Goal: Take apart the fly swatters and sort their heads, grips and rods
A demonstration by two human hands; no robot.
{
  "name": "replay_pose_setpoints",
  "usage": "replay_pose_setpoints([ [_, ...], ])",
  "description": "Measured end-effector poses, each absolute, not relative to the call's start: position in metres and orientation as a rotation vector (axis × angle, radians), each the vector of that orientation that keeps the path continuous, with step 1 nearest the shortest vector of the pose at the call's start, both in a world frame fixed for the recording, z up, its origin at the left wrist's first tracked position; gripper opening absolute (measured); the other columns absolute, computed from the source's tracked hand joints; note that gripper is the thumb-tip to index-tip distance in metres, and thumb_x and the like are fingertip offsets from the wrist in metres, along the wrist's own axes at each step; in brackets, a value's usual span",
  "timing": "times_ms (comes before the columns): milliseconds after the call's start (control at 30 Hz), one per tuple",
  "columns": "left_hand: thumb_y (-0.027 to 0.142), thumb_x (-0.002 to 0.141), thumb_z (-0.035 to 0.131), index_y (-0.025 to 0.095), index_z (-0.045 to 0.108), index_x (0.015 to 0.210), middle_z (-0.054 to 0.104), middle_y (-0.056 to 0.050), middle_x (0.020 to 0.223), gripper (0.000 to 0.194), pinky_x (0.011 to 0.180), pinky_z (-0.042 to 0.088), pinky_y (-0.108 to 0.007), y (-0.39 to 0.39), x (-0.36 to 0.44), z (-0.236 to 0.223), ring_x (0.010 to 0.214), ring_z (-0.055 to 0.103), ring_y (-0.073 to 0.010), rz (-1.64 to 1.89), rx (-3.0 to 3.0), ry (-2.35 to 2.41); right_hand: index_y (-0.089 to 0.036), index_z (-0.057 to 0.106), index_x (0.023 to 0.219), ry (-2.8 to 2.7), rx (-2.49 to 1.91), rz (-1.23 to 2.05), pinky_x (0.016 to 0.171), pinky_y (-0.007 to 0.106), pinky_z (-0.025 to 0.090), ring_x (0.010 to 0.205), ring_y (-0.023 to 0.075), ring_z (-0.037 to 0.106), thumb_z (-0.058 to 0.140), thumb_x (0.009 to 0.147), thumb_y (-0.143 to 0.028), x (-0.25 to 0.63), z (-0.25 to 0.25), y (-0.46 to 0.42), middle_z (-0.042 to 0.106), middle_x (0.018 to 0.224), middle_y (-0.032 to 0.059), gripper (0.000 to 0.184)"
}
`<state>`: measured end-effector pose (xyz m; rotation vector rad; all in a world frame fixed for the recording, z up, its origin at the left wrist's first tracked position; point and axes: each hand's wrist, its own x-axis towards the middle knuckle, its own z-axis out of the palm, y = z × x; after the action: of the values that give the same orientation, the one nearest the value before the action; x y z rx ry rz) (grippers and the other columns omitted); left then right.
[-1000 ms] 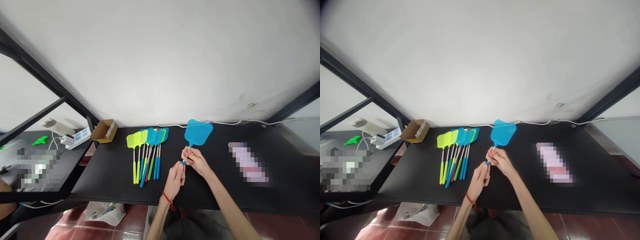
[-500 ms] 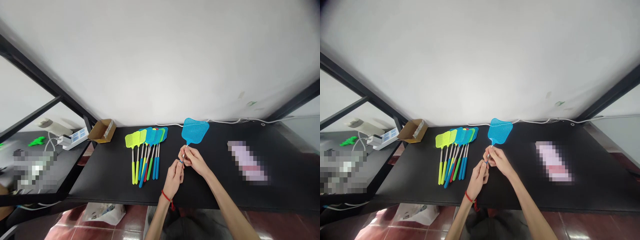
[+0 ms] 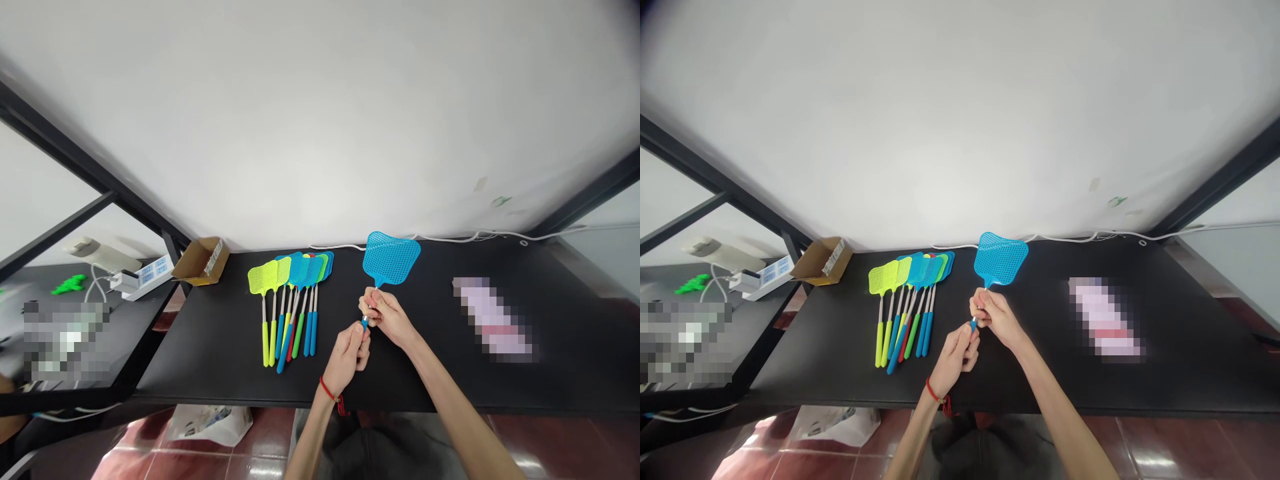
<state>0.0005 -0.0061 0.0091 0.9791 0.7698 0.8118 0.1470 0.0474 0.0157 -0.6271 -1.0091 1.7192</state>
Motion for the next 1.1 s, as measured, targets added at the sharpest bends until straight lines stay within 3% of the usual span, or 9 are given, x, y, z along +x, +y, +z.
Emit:
replay_pose_setpoints([
  [233, 0.06, 0.099, 0.047, 0.02, 0.041, 0.08, 0.02, 0.012, 0.056, 0.044, 0.035, 0.008, -0.018, -0.005, -0.006, 0.006, 0.036, 0.013, -0.0015, 0.732, 0.818, 0.583, -0.022, 0.039, 0.071, -0.973, -0.624, 1.709, 0.047, 0.025, 0.013, 0.055, 0.0122, 0.015, 0.055, 0.095, -0.063, 0.152, 0.024, 0.048, 0.026, 0.062, -0.0052, 0.05],
  [533, 0.048, 0.099, 0.05, 0.019, 0.043, 0.073, 0.017, 0.012, 0.05, 0.039, 0.031, 0.009, -0.018, -0.02, -0.026, 0.008, 0.032, 0.012, -0.0026, 0.663, 0.668, 0.581, -0.024, 0.036, 0.07, -0.807, -0.695, 1.464, 0.047, 0.027, 0.012, 0.057, 0.0156, 0.009, 0.058, 0.093, -0.061, 0.179, 0.04, 0.054, 0.018, 0.063, -0.0048, 0.049],
  [700, 0.048, 0.102, 0.043, 0.018, 0.05, 0.082, 0.032, 0.008, 0.056, 0.038, 0.037, 0.018, -0.02, -0.029, -0.033, 0.019, 0.036, 0.032, -0.0043, 0.807, 0.887, 0.831, -0.024, 0.036, 0.071, -0.816, -0.733, 1.483, 0.045, 0.026, 0.013, 0.056, 0.0153, 0.009, 0.055, 0.094, -0.062, 0.178, 0.039, 0.053, 0.02, 0.062, -0.0049, 0.049],
  [867, 0.044, 0.101, 0.047, 0.017, 0.063, 0.094, 0.055, -0.002, 0.08, 0.032, 0.058, 0.044, -0.025, -0.021, -0.028, 0.029, 0.061, 0.056, -0.0111, 0.933, 1.347, 1.198, -0.023, 0.038, 0.071, -0.82, -0.741, 1.53, 0.044, 0.025, 0.012, 0.055, 0.014, 0.01, 0.056, 0.096, -0.058, 0.179, 0.037, 0.052, 0.022, 0.061, -0.0052, 0.047],
  [967, 0.039, 0.099, 0.052, 0.019, 0.069, 0.094, 0.059, -0.005, 0.089, 0.027, 0.065, 0.046, -0.028, -0.011, -0.023, 0.024, 0.073, 0.059, -0.0162, 0.954, 1.643, 1.403, -0.022, 0.04, 0.071, -0.832, -0.74, 1.566, 0.044, 0.024, 0.011, 0.055, 0.0128, 0.01, 0.055, 0.098, -0.054, 0.181, 0.037, 0.053, 0.024, 0.061, -0.0055, 0.044],
  [1100, 0.035, 0.098, 0.054, 0.02, 0.067, 0.102, 0.054, -0.003, 0.078, 0.02, 0.066, 0.043, -0.03, 0.002, -0.017, 0.01, 0.072, 0.056, -0.0191, 0.946, 1.916, 1.639, -0.021, 0.043, 0.071, -0.875, -0.742, 1.603, 0.045, 0.024, 0.01, 0.054, 0.0115, 0.01, 0.055, 0.099, -0.052, 0.181, 0.034, 0.05, 0.025, 0.058, -0.0064, 0.043],
])
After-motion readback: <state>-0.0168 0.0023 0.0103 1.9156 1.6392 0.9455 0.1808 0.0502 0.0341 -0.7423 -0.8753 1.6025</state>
